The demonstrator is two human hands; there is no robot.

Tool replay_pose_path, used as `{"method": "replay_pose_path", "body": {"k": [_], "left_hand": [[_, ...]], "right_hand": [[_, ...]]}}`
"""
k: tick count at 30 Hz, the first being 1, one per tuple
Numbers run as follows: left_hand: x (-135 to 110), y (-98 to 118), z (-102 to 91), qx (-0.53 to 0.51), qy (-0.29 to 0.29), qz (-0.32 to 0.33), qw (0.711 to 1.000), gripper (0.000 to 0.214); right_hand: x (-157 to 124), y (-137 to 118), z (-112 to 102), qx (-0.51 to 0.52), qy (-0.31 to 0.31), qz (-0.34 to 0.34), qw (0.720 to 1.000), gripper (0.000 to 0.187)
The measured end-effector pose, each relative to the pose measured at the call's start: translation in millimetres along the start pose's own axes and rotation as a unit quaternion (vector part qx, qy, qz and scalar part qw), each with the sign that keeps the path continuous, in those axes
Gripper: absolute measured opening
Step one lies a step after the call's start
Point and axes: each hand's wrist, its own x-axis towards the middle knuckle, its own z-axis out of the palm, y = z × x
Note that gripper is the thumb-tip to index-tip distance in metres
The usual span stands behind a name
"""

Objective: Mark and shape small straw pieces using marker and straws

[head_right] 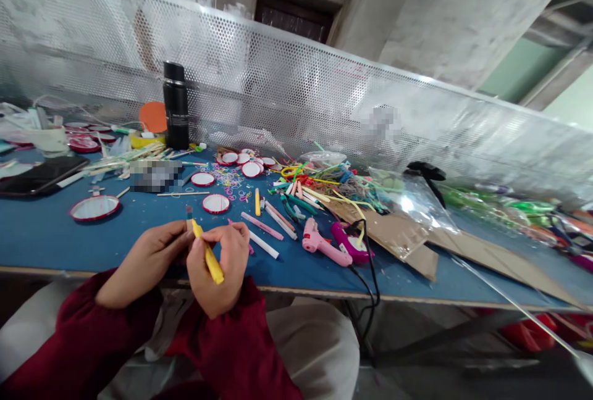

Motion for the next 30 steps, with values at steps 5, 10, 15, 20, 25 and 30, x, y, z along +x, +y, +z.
{"method": "replay_pose_path", "body": {"k": [5,10,15,20,25,30], "left_hand": [[0.6,-1.9,0.6,0.006,0.005,-0.011,1.000,0.037],[0.1,-1.5,0.9,0.010,0.010,-0.008,1.000,0.036],[0.3,-1.5,1.0,0.019,0.014,-0.005,1.000,0.035],[1.0,-2.1,0.8,0.011,0.013,-0.003,1.000,0.034],[1.5,-3.0,0.3,-0.012,0.005,-0.011,1.000,0.038],[1.7,-3.2,0.6,-0.017,0.010,-0.017,1.000,0.038]], "right_hand": [[-1.2,1.3,0.6,-0.005,-0.028,-0.010,1.000,0.010],[-1.1,1.5,0.8,-0.005,-0.036,-0.012,0.999,0.009],[-0.7,0.2,0.1,-0.015,-0.042,-0.010,0.999,0.009],[-1.1,1.1,0.8,-0.020,-0.032,-0.011,0.999,0.010],[-0.7,2.4,1.0,-0.027,-0.008,-0.006,1.000,0.011],[-0.9,1.0,0.5,-0.016,-0.015,-0.005,1.000,0.011]]}}
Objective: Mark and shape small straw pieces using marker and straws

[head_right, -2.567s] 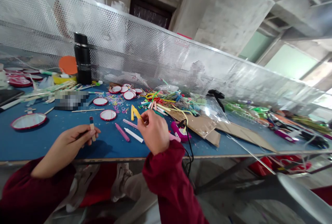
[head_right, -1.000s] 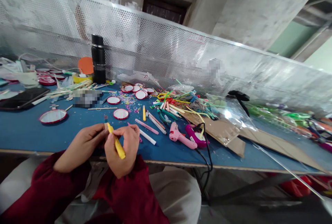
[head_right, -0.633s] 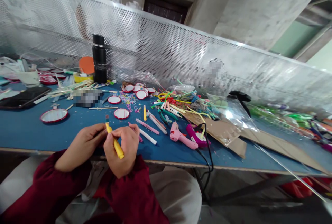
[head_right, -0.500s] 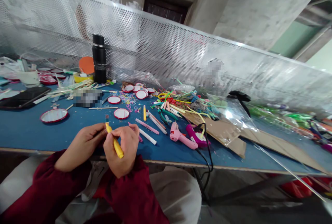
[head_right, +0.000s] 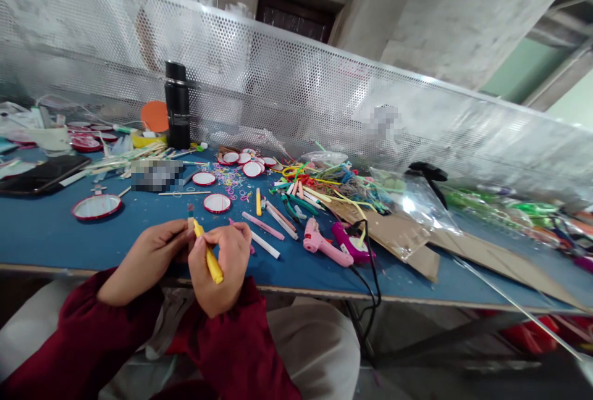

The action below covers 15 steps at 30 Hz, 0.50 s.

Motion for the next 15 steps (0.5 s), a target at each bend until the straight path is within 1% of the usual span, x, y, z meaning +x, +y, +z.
{"method": "replay_pose_path", "body": {"k": [6,11,15], "left_hand": [[-0.1,-0.1,0.0,0.006,-0.001,0.002,1.000,0.033],[0.6,-0.3,-0.4,0.037,0.001,0.020,0.999,0.032],[1.0,-1.5,0.0,0.035,0.006,0.018,0.999,0.035]], "right_hand": [[-0.8,-0.4,0.1,0.002,-0.022,-0.010,1.000,0.010],[-1.5,-0.2,0.5,-0.008,-0.012,-0.006,1.000,0.010],[-1.7,0.6,0.8,-0.016,0.006,0.002,1.000,0.010]]}}
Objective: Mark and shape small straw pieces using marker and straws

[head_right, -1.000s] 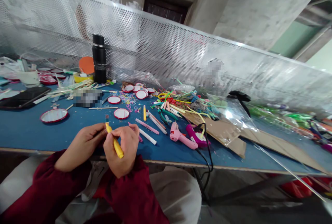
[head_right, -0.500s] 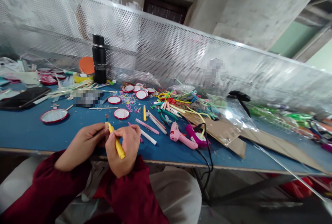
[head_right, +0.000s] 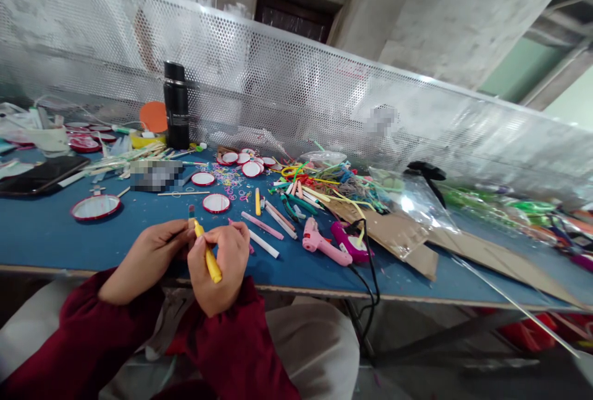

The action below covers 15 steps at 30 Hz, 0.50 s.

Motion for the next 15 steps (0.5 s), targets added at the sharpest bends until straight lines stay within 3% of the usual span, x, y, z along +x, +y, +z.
{"method": "replay_pose_path", "body": {"k": [15], "left_hand": [[0.1,-4.0,-0.1,0.032,0.016,0.014,0.999,0.031]], "right_hand": [[0.2,0.0,0.9,-0.005,-0.013,-0.010,1.000,0.012]]}}
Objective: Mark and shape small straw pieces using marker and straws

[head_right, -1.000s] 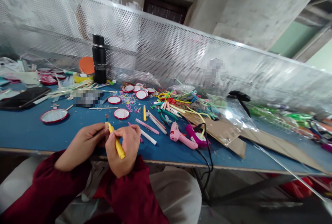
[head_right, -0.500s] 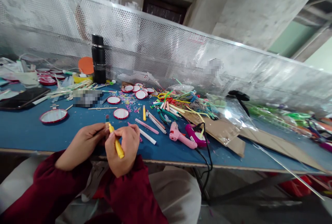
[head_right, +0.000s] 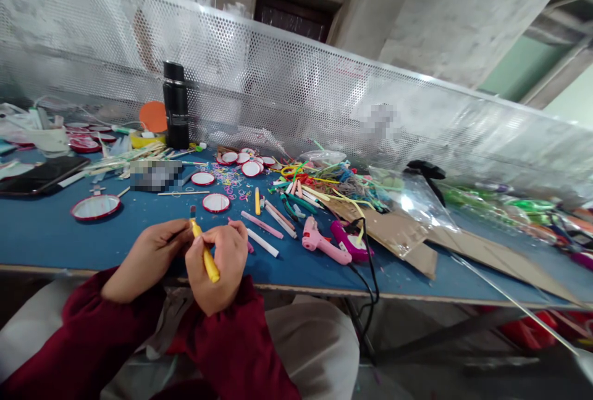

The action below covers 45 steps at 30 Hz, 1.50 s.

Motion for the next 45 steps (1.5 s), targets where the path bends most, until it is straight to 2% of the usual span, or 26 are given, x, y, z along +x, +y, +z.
{"method": "replay_pose_path", "body": {"k": [6,14,24,30,39,45], "left_hand": [[-0.1,3.8,0.1,-0.020,0.001,-0.011,1.000,0.033],[1.1,2.9,-0.3,-0.015,0.003,-0.011,1.000,0.032],[0.0,1.1,0.1,0.011,0.004,0.000,1.000,0.031],[0.0,4.6,0.5,-0.021,0.004,-0.015,1.000,0.033],[0.0,5.4,0.0,-0.011,0.010,-0.026,1.000,0.032],[0.3,3.9,0.0,-0.012,0.007,-0.023,1.000,0.034]], "right_hand": [[-1.1,0.2,0.8,0.005,0.044,0.000,0.999,0.011],[0.9,-0.2,0.1,0.001,-0.010,-0.026,1.000,0.010],[0.2,0.2,1.5,-0.020,-0.010,-0.024,0.999,0.011],[0.8,-0.6,1.4,-0.015,0.028,-0.023,0.999,0.011],[3.5,1.3,0.5,0.008,-0.031,-0.032,0.999,0.011],[3.1,1.7,0.7,0.007,-0.021,-0.026,0.999,0.012]]}}
